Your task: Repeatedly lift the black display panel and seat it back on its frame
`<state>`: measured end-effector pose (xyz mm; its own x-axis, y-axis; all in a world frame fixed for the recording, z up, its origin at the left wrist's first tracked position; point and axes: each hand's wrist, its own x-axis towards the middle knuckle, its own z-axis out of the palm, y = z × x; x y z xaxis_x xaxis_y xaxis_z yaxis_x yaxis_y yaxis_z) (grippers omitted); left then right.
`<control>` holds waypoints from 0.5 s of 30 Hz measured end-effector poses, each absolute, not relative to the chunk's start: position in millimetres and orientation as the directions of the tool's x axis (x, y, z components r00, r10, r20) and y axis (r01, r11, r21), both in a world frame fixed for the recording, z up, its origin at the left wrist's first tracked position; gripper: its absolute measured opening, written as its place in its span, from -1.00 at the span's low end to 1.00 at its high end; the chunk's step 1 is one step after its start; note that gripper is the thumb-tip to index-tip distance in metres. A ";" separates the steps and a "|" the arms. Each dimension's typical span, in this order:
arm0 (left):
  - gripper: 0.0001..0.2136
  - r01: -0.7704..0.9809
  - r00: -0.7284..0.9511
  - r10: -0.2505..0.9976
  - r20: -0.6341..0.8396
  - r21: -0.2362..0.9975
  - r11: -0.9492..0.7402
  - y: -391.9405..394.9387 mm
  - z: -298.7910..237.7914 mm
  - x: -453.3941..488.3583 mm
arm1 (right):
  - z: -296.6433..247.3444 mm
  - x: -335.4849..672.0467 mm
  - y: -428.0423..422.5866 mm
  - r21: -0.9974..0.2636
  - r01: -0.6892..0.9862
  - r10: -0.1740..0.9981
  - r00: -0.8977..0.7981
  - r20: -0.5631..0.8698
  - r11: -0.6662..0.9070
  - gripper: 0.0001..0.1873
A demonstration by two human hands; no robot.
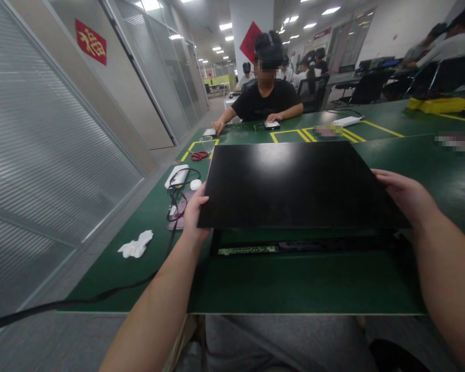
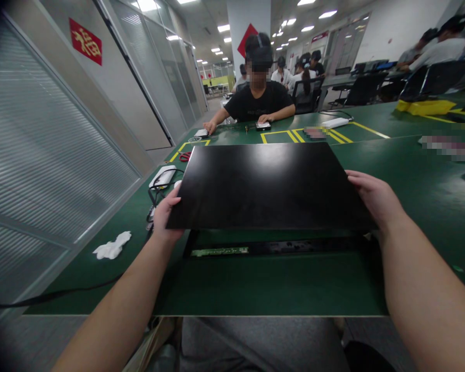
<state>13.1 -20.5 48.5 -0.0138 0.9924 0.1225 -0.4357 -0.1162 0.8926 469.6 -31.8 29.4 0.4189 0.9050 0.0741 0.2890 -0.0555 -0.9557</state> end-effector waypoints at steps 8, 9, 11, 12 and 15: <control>-0.44 -0.407 0.059 0.989 0.136 0.908 -0.101 -13.8 38.2 14.5 | 54.8 450.4 -48.2 -0.876 -0.468 0.831 0.528 -0.174 0.114 -0.72; -0.45 -0.386 0.066 0.986 0.151 0.915 -0.114 -13.4 36.5 15.3 | 55.8 448.6 -48.5 -0.839 -0.533 0.845 0.495 -0.202 0.112 -0.69; -0.50 -0.350 0.047 0.982 0.185 0.923 -0.158 -12.2 33.1 16.1 | 57.0 445.3 -48.1 -0.782 -0.616 0.877 0.425 -0.224 0.099 -0.63; -0.53 -0.334 0.028 0.980 0.197 0.926 -0.177 -11.4 31.2 16.0 | 56.9 444.2 -47.3 -0.762 -0.638 0.884 0.413 -0.220 0.109 -0.62; -0.49 -0.250 0.025 0.984 0.179 0.954 -0.167 -8.3 25.1 12.3 | 54.7 443.2 -43.2 -0.728 -0.664 0.882 0.433 -0.187 0.172 -0.61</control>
